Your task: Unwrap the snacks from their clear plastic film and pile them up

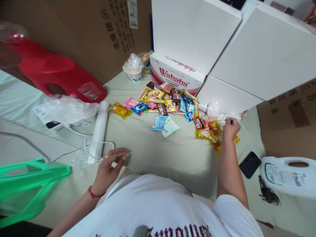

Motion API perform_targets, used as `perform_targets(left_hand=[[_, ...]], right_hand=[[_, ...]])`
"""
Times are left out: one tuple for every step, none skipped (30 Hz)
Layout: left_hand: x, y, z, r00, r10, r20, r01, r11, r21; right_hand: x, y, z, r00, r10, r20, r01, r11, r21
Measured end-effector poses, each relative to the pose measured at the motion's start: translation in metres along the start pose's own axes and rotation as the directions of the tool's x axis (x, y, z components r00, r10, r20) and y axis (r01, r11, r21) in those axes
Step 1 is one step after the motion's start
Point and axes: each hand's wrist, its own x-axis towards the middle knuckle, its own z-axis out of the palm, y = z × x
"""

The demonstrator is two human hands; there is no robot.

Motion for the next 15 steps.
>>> perform_targets(left_hand=[[-0.002, 0.008, 0.001, 0.999, -0.039, 0.01, 0.039, 0.997, -0.068], [-0.002, 0.018, 0.004, 0.995, -0.08, 0.053, 0.087, 0.984, -0.158], [0.001, 0.029, 0.01, 0.986, -0.118, 0.121, 0.146, 0.954, -0.262], [0.006, 0.041, 0.019, 0.963, -0.162, 0.214, 0.233, 0.9, -0.368], [0.013, 0.054, 0.029, 0.921, -0.22, 0.322, 0.358, 0.806, -0.472], [0.022, 0.066, 0.04, 0.872, -0.273, 0.406, 0.471, 0.691, -0.548], [0.033, 0.077, 0.052, 0.817, -0.298, 0.494, 0.565, 0.586, -0.581], [0.044, 0.086, 0.064, 0.761, -0.307, 0.571, 0.64, 0.495, -0.588], [0.055, 0.094, 0.075, 0.708, -0.311, 0.634, 0.701, 0.417, -0.579], [0.065, 0.1, 0.085, 0.653, -0.3, 0.696, 0.753, 0.362, -0.55], [0.073, 0.104, 0.094, 0.626, -0.295, 0.722, 0.775, 0.337, -0.535], [0.08, 0.106, 0.101, 0.618, -0.282, 0.734, 0.78, 0.338, -0.527], [0.083, 0.108, 0.107, 0.623, -0.273, 0.733, 0.773, 0.355, -0.525], [0.085, 0.107, 0.112, 0.64, -0.268, 0.72, 0.758, 0.377, -0.533], [0.085, 0.106, 0.116, 0.66, -0.264, 0.703, 0.74, 0.393, -0.546]], right_hand=[[-0.019, -0.007, 0.001, 0.999, 0.042, -0.001, -0.042, 0.995, 0.094], [-0.043, -0.015, 0.002, 0.996, 0.085, 0.028, -0.089, 0.969, 0.229], [-0.07, -0.022, 0.003, 0.989, 0.104, 0.102, -0.135, 0.921, 0.365], [-0.099, -0.029, 0.005, 0.979, 0.098, 0.177, -0.168, 0.881, 0.442], [-0.128, -0.036, 0.006, 0.969, 0.077, 0.234, -0.18, 0.869, 0.461], [-0.156, -0.042, 0.007, 0.962, 0.038, 0.269, -0.157, 0.886, 0.437], [-0.182, -0.048, 0.007, 0.95, -0.028, 0.312, -0.099, 0.918, 0.383], [-0.203, -0.053, 0.007, 0.923, -0.12, 0.366, -0.003, 0.948, 0.319], [-0.22, -0.057, 0.006, 0.882, -0.215, 0.419, 0.112, 0.96, 0.257], [-0.233, -0.06, 0.005, 0.825, -0.309, 0.473, 0.233, 0.949, 0.213], [-0.241, -0.062, 0.004, 0.759, -0.39, 0.521, 0.34, 0.92, 0.193], [-0.246, -0.063, 0.003, 0.697, -0.451, 0.557, 0.421, 0.887, 0.19], [-0.248, -0.063, 0.001, 0.649, -0.488, 0.584, 0.47, 0.86, 0.197], [-0.248, -0.062, -0.001, 0.619, -0.505, 0.602, 0.49, 0.847, 0.207], [-0.247, -0.061, -0.003, 0.61, -0.501, 0.613, 0.484, 0.849, 0.213]])
